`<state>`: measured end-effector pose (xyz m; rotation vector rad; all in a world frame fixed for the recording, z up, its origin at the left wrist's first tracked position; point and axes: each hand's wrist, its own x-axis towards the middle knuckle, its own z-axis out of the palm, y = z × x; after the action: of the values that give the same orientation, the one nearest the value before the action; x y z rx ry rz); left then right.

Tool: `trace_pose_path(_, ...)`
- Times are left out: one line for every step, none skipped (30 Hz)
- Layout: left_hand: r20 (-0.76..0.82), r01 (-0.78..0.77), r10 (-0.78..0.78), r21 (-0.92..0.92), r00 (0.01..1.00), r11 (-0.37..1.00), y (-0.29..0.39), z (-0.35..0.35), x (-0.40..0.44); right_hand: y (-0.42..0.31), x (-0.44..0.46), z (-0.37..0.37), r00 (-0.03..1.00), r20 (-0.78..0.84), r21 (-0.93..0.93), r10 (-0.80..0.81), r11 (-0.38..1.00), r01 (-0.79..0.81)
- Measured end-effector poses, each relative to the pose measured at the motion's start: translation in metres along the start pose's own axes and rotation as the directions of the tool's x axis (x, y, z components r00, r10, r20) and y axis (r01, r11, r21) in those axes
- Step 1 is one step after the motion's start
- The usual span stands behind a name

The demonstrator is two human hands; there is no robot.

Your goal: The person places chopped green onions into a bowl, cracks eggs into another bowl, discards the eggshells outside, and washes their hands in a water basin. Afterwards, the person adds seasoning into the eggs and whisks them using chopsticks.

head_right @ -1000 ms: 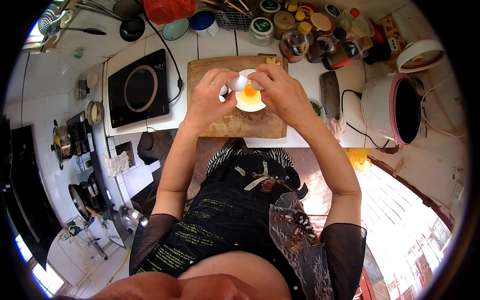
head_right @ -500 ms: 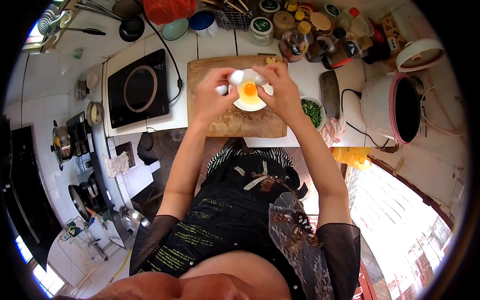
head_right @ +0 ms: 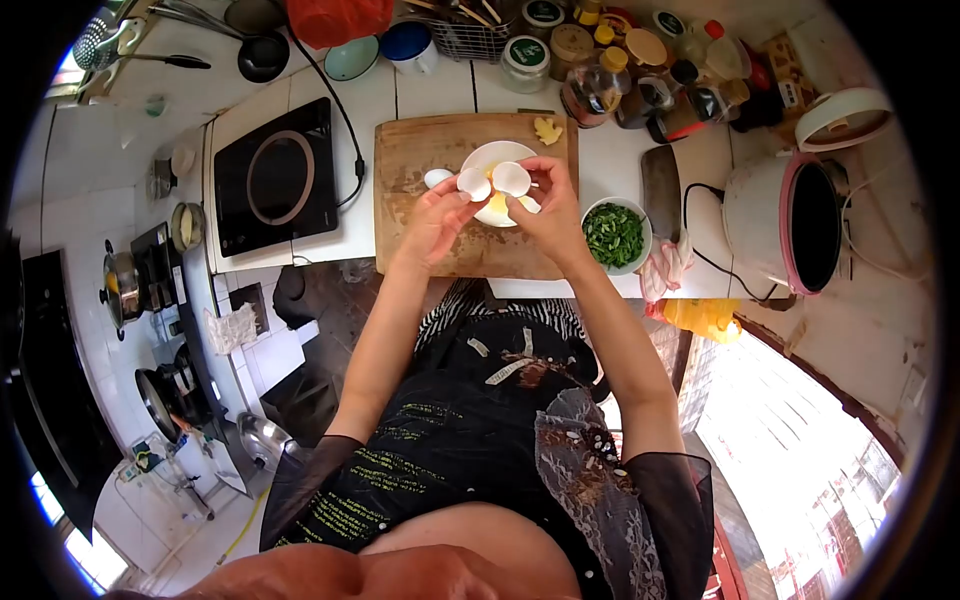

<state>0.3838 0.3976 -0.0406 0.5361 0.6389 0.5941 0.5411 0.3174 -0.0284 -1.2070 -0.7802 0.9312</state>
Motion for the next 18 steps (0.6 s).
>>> trace_pose_path(-0.001, -0.001, 0.001, -0.003, 1.0, 1.0, -0.001, 0.001, 0.0, -0.003, 0.0, 0.004, 1.0, 0.004, -0.009, 0.013, 1.0, -0.013)
trace_pose_path(0.008, -0.002, 0.002, 0.009, 1.0, 1.0, -0.001, 0.002, -0.001, -0.003, -0.001, 0.007, 1.0, 0.004, -0.009, 0.014, 1.0, -0.013)
trace_pose_path(0.014, -0.007, 0.007, 0.014, 1.0, 1.0, -0.001, 0.004, -0.002, -0.002, -0.001, 0.009, 0.999, 0.022, -0.083, 0.04, 0.996, -0.038)
trace_pose_path(0.01, -0.009, 0.008, 0.011, 1.0, 1.0, 0.0, 0.005, -0.004, -0.001, -0.001, 0.012, 0.997, 0.037, -0.154, 0.068, 0.986, -0.061)
trace_pose_path(0.008, 0.018, -0.017, -0.128, 1.0, 0.992, 0.001, 0.008, -0.007, 0.002, -0.003, 0.013, 0.997, 0.037, -0.154, 0.068, 0.986, -0.061)
trace_pose_path(-0.002, 0.036, -0.037, -0.271, 0.999, 0.962, 0.001, 0.006, -0.011, 0.008, -0.004, 0.017, 0.996, 0.061, -0.245, 0.057, 0.969, -0.04)
trace_pose_path(-0.009, 0.031, -0.034, -0.275, 0.999, 0.961, 0.0, 0.005, -0.013, 0.012, -0.006, 0.021, 0.996, 0.083, -0.334, 0.045, 0.942, -0.015)
trace_pose_path(-0.093, 0.024, -0.04, -0.17, 0.995, 0.985, -0.002, 0.008, -0.014, 0.015, -0.008, 0.024, 0.996, 0.083, -0.334, 0.045, 0.942, -0.015)
trace_pose_path(-0.195, 0.015, -0.028, -0.068, 0.98, 0.998, -0.002, 0.004, -0.017, 0.017, -0.01, 0.034, 0.989, 0.15, -0.402, 0.02, 0.915, 0.043)
trace_pose_path(-0.205, 0.008, -0.023, -0.072, 0.978, 0.997, -0.005, -0.007, -0.02, 0.019, -0.011, 0.042, 0.977, 0.211, -0.466, -0.006, 0.878, 0.106)
trace_pose_path(-0.244, 0.012, -0.025, -0.054, 0.969, 0.998, -0.012, -0.021, -0.021, 0.021, -0.011, 0.042, 0.978, 0.21, -0.473, -0.003, 0.875, 0.104)
trace_pose_path(-0.303, -0.001, -0.013, -0.044, 0.953, 0.999, -0.009, -0.03, -0.027, 0.019, -0.008, 0.053, 0.942, 0.323, -0.476, -0.095, 0.844, 0.248)
trace_pose_path(-0.405, -0.066, 0.031, -0.071, 0.914, 0.995, -0.009, -0.037, -0.033, 0.023, -0.005, 0.059, 0.949, 0.304, -0.43, -0.081, 0.877, 0.213)
trace_pose_path(-0.405, -0.065, 0.031, -0.072, 0.914, 0.995, -0.006, -0.043, -0.04, 0.024, -0.003, 0.06, 0.96, 0.272, -0.386, -0.069, 0.906, 0.174)
trace_pose_path(-0.417, -0.095, 0.058, -0.068, 0.907, 0.993, -0.002, -0.059, -0.051, 0.031, 0.016, 0.062, 0.948, 0.298, -0.515, -0.116, 0.816, 0.262)
trace_pose_path(-0.416, -0.108, 0.072, -0.064, 0.907, 0.992, 0.002, -0.066, -0.058, 0.033, 0.033, 0.063, 0.936, 0.313, -0.636, -0.162, 0.696, 0.333)
trace_pose_path(-0.439, -0.103, 0.06, -0.075, 0.896, 0.992, 0.003, -0.066, -0.059, 0.032, 0.033, 0.065, 0.945, 0.282, -0.626, -0.164, 0.715, 0.31)
trace_pose_path(-0.453, -0.113, 0.061, -0.088, 0.889, 0.99, 0.003, -0.069, -0.064, 0.038, 0.039, 0.071, 0.942, 0.301, -0.624, -0.151, 0.716, 0.314)
